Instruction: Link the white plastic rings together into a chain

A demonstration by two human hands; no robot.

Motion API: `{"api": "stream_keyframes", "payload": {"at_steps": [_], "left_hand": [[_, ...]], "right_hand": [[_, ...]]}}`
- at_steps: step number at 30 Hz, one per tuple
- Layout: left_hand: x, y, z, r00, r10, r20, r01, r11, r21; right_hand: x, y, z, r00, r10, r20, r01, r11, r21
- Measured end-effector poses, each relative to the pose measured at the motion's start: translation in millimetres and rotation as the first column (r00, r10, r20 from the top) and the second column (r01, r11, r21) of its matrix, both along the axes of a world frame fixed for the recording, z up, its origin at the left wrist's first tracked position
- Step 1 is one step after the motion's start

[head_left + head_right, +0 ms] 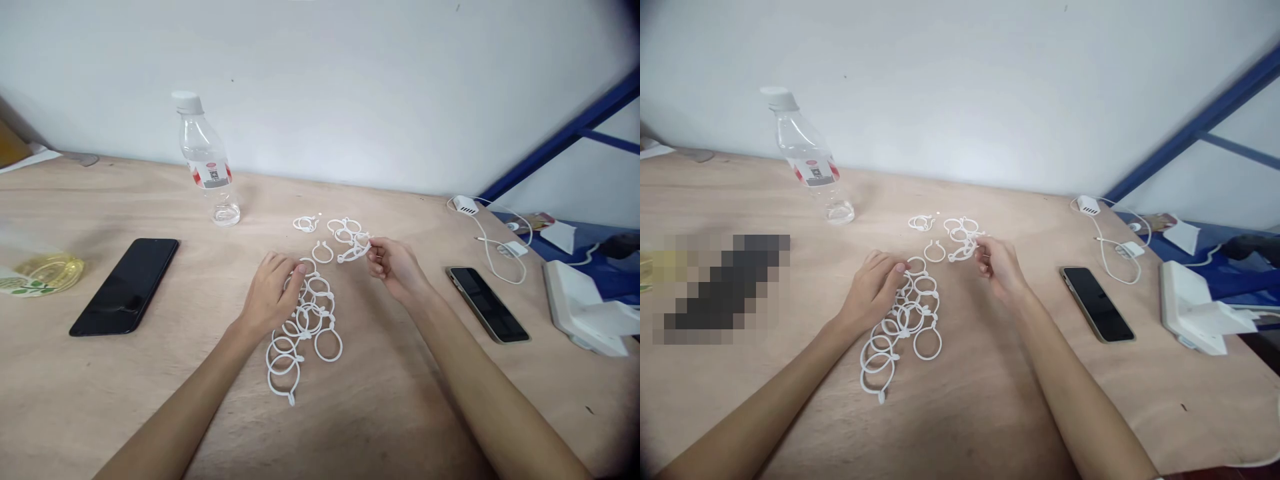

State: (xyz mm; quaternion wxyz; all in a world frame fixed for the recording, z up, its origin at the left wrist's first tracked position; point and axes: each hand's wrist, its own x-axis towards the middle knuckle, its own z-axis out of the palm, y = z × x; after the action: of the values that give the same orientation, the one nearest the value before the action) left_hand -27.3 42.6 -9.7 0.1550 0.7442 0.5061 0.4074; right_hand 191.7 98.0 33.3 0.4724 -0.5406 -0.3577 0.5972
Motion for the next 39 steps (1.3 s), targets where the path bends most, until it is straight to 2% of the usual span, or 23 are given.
{"api": "stream_keyframes", "payload": {"at_steps": [5, 7, 9, 12, 14, 16, 19, 22, 25, 28, 30, 32, 34, 36, 37, 39], "left_hand": [[0, 0, -1.1, 1.000, -0.005, -0.001, 0.005, 1.000, 0.000], [-1, 0, -1.7, 1.000, -0.006, -0.004, 0.006, 1.000, 0.002], [-1, 0, -1.8, 1.000, -0.009, -0.005, 0.009, 1.000, -0.001], [0, 0, -1.2, 1.000, -0.017, 0.000, 0.017, 1.000, -0.005], [0, 0, -0.8, 1.000, -0.019, 0.001, 0.019, 1.000, -0.006], [0, 0, -0.7, 1.000, -0.020, -0.002, 0.020, 1.000, -0.006], [0, 0, -1.1, 1.000, -0.022, -0.004, 0.022, 1.000, -0.004], [-1, 0, -1.5, 1.000, -0.022, -0.005, 0.022, 1.000, -0.003], [-1, 0, -1.4, 1.000, -0.023, -0.005, 0.023, 1.000, -0.005], [-1, 0, -1.2, 1.000, -0.021, -0.004, 0.021, 1.000, -0.016], [-1, 0, -1.3, 1.000, -0.019, -0.004, 0.019, 1.000, -0.018], [-1, 0, -1.2, 1.000, -0.020, -0.003, 0.020, 1.000, -0.013], [-1, 0, -0.9, 1.000, -0.022, 0.001, 0.022, 1.000, -0.008], [-1, -1, -0.2, 0.999, -0.037, -0.005, 0.037, 0.999, -0.010], [-1, -1, 0.3, 0.998, -0.054, -0.015, 0.054, 0.998, -0.010], [-1, -2, 1.2, 0.993, -0.104, -0.049, 0.103, 0.995, -0.013]], "right_hand": [[-1, -7, -7.8, 0.977, 0.081, 0.195, -0.106, 0.987, 0.119], [-4, -12, -12.5, 0.923, 0.125, 0.365, -0.188, 0.972, 0.143], [-8, -20, -18.1, 0.807, 0.189, 0.560, -0.330, 0.930, 0.163], [-14, -32, -24.5, 0.552, 0.214, 0.806, -0.549, 0.821, 0.158], [-16, -39, -25.6, 0.377, 0.181, 0.908, -0.627, 0.772, 0.106], [-15, -44, -24.0, 0.244, 0.149, 0.958, -0.665, 0.745, 0.053], [-10, -45, -19.7, 0.124, 0.111, 0.986, -0.704, 0.710, 0.009], [-3, -42, -17.9, 0.075, 0.083, 0.994, -0.708, 0.706, -0.005], [4, -42, -19.5, 0.111, 0.104, 0.988, -0.691, 0.723, 0.001], [10, -44, -20.3, 0.202, 0.148, 0.968, -0.692, 0.721, 0.034], [12, -47, -19.1, 0.295, 0.180, 0.938, -0.694, 0.715, 0.081], [11, -49, -17.5, 0.447, 0.214, 0.869, -0.646, 0.749, 0.148], [6, -51, -16.6, 0.663, 0.258, 0.703, -0.535, 0.820, 0.204], [-5, -54, -17.0, 0.854, 0.297, 0.426, -0.419, 0.879, 0.227], [-12, -55, -17.5, 0.908, 0.316, 0.275, -0.380, 0.897, 0.225], [-28, -56, -18.4, 0.935, 0.353, 0.033, -0.352, 0.911, 0.213]]}}
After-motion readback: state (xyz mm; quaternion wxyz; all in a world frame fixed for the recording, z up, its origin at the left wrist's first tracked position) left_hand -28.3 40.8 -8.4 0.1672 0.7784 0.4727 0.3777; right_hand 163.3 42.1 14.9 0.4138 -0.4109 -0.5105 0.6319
